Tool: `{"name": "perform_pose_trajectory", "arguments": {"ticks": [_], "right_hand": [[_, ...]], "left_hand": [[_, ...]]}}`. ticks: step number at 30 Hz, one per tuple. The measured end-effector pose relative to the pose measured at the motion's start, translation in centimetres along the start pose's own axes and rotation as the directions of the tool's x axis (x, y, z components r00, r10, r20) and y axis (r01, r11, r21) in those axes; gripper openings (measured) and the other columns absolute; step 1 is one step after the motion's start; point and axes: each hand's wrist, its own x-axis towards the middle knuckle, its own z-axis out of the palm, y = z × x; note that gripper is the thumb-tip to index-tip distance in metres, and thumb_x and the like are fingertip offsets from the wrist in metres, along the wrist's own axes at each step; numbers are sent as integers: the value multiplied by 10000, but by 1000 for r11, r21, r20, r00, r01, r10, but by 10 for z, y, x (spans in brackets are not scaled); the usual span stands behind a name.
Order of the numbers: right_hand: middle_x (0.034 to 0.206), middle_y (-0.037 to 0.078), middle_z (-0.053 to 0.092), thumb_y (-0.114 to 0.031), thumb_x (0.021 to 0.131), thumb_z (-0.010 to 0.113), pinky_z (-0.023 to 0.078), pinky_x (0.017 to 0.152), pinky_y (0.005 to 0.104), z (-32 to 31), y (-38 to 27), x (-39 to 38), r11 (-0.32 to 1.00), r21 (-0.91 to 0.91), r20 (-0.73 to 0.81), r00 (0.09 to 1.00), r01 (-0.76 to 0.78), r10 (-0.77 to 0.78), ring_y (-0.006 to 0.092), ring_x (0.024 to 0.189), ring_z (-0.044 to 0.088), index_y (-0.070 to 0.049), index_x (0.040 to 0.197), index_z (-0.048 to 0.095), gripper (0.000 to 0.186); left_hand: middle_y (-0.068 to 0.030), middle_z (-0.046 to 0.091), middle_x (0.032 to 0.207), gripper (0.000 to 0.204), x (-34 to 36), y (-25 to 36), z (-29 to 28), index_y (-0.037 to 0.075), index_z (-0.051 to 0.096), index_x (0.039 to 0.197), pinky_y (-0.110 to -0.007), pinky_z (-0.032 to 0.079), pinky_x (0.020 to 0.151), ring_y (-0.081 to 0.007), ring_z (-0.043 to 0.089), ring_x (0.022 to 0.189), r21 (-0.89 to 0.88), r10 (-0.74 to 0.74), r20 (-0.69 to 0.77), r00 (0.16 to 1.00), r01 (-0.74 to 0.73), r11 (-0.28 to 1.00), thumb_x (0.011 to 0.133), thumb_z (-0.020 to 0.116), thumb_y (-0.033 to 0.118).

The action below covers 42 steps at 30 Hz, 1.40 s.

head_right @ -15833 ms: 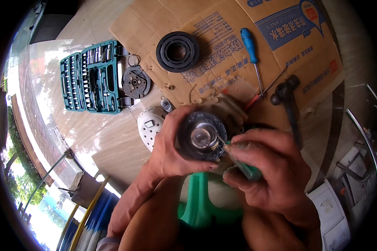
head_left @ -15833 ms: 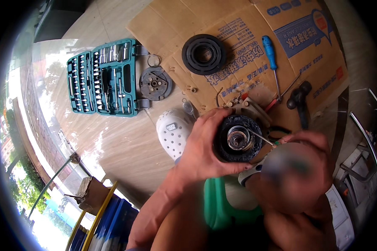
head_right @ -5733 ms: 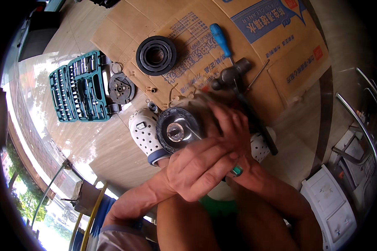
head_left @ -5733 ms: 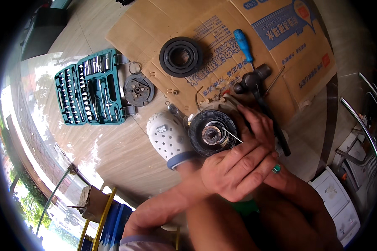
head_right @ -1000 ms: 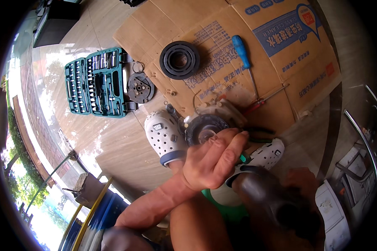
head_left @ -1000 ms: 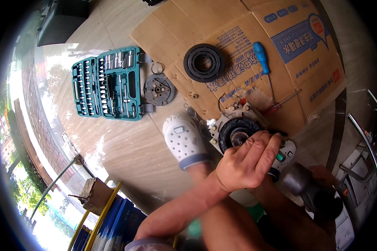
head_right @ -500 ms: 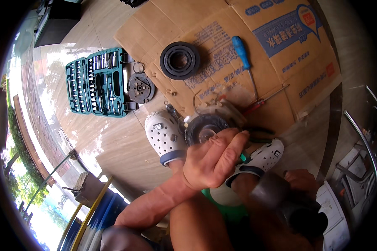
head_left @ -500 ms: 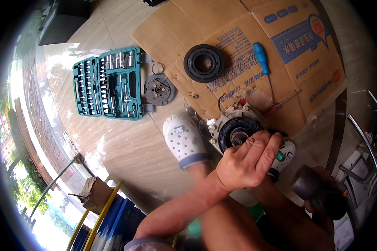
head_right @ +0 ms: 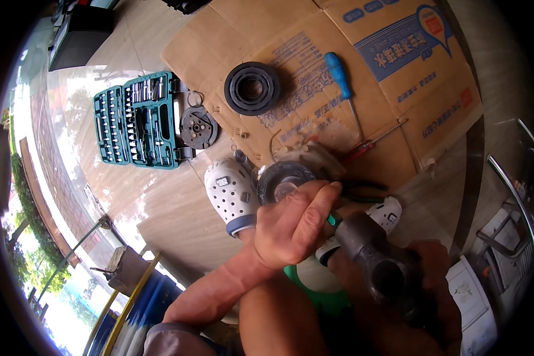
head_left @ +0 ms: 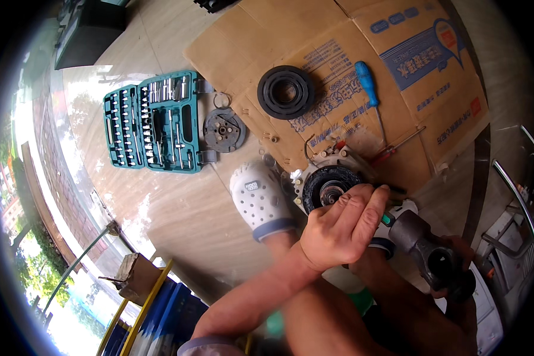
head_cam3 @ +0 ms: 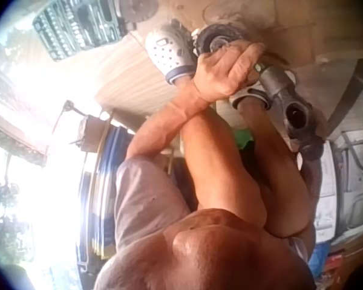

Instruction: The person prying at a snap ring inside a motor housing using a small screwdriver and then uses a mallet and a metal tool to tap the center shaft of the part.

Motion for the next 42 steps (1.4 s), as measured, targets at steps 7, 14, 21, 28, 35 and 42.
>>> {"name": "perform_pose_trajectory", "arguments": {"ticks": [7, 14, 21, 28, 35, 42], "right_hand": [[714, 23, 591, -629, 1009, 628, 481, 632, 310, -2, 0, -3, 1000, 2, -12, 1000, -13, 13, 151, 634, 590, -67, 1071, 637, 566], [707, 23, 585, -622, 1017, 621, 478, 620, 310, 5, 0, 0, 1000, 10, -8, 1000, -17, 17, 150, 623, 584, -64, 1076, 633, 561], [699, 22, 579, -615, 1026, 615, 474, 609, 310, 7, 0, -1, 1000, 12, -9, 1000, -22, 22, 149, 612, 579, -61, 1081, 629, 556], [692, 21, 572, -607, 1034, 608, 471, 597, 310, 10, 2, -2, 1000, 19, -6, 1000, -24, 24, 149, 601, 573, -59, 1086, 625, 551], [684, 21, 566, -600, 1042, 601, 467, 586, 310, 10, 2, -3, 999, 22, -10, 1000, -24, 24, 148, 591, 567, -56, 1091, 621, 546], [676, 20, 559, -592, 1051, 594, 463, 574, 310, 15, 2, -5, 999, 27, -11, 999, -35, 36, 147, 580, 561, -54, 1096, 617, 541]], "left_hand": [[-149, 766, 1036, 442, -2, 0, 5, -77, 712, 1260, -290, 599, 579, -224, 773, 859, -11, 33, -4, 999, -34, 999, 824, 698, -9], [-150, 766, 1037, 408, -2, 0, 4, -78, 717, 1251, -290, 600, 582, -221, 768, 843, 2, 48, -14, 999, -48, 999, 854, 694, 8], [-143, 765, 1026, 377, -3, 1, 5, -68, 724, 1240, -287, 589, 578, -205, 761, 823, -15, 69, -6, 998, -69, 998, 870, 706, -2], [-140, 766, 1020, 404, -1, 3, 6, -56, 730, 1236, -285, 586, 574, -201, 764, 815, -4, 55, -27, 998, -55, 998, 833, 715, -29], [-144, 766, 999, 421, -2, 4, 9, -56, 738, 1229, -279, 590, 581, -202, 764, 814, 16, 94, -46, 994, -94, 995, 810, 726, -20], [-145, 769, 1012, 404, -1, 5, 6, -52, 739, 1233, -276, 590, 582, -191, 758, 805, 12, 76, -29, 997, -76, 997, 832, 721, -4]]}}
